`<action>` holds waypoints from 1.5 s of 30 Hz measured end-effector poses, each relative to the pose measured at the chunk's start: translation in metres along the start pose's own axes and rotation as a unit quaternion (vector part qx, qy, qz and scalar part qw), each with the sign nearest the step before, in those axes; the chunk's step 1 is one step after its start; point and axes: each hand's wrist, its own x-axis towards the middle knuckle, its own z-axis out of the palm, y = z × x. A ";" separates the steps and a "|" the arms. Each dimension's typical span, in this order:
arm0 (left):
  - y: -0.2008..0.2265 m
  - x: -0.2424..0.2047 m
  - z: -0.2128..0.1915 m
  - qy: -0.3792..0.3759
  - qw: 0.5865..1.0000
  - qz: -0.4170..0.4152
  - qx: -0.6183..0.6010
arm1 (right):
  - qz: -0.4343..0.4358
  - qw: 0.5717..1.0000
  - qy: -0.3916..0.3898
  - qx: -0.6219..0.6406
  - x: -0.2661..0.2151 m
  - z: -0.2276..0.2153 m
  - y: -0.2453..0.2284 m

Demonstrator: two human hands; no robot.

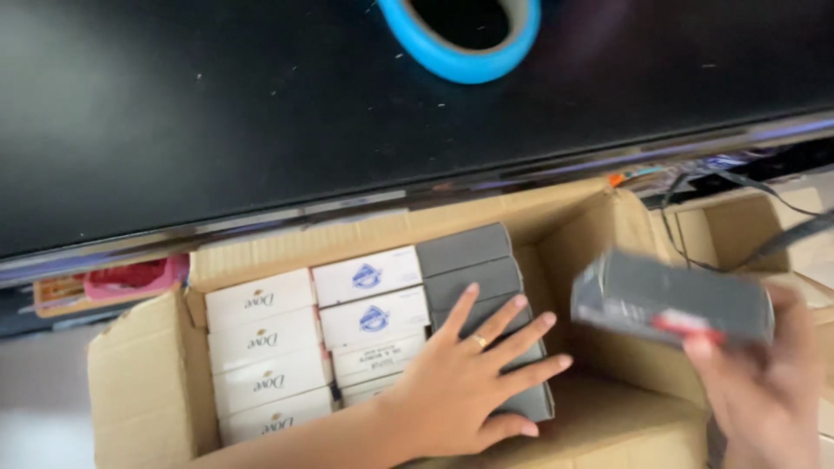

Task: The person picks up small product boxes from a shelf and places them into a cardboard box on the floor. They handle various items, including dark grey boxes and white boxes with blue and pink branding, arranging them in rows inside the larger box.

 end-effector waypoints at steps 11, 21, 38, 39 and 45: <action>-0.012 0.030 -0.018 0.044 0.992 -0.034 -0.116 | -0.166 0.904 -0.192 -0.344 0.077 0.064 -0.090; -0.026 0.151 -0.016 0.021 0.991 -0.094 -0.091 | -0.192 0.937 -0.174 -0.234 0.092 0.045 -0.066; -0.024 0.213 0.025 -0.280 0.943 -0.111 0.144 | -0.196 0.961 0.015 -0.194 0.079 0.035 -0.028; -0.024 0.213 0.022 -0.282 0.943 -0.106 0.145 | -0.195 0.962 0.011 -0.192 0.078 0.035 -0.028; -0.038 0.210 -0.033 -0.172 0.968 -0.168 -0.066 | -0.173 0.969 0.011 -0.175 0.077 0.034 -0.028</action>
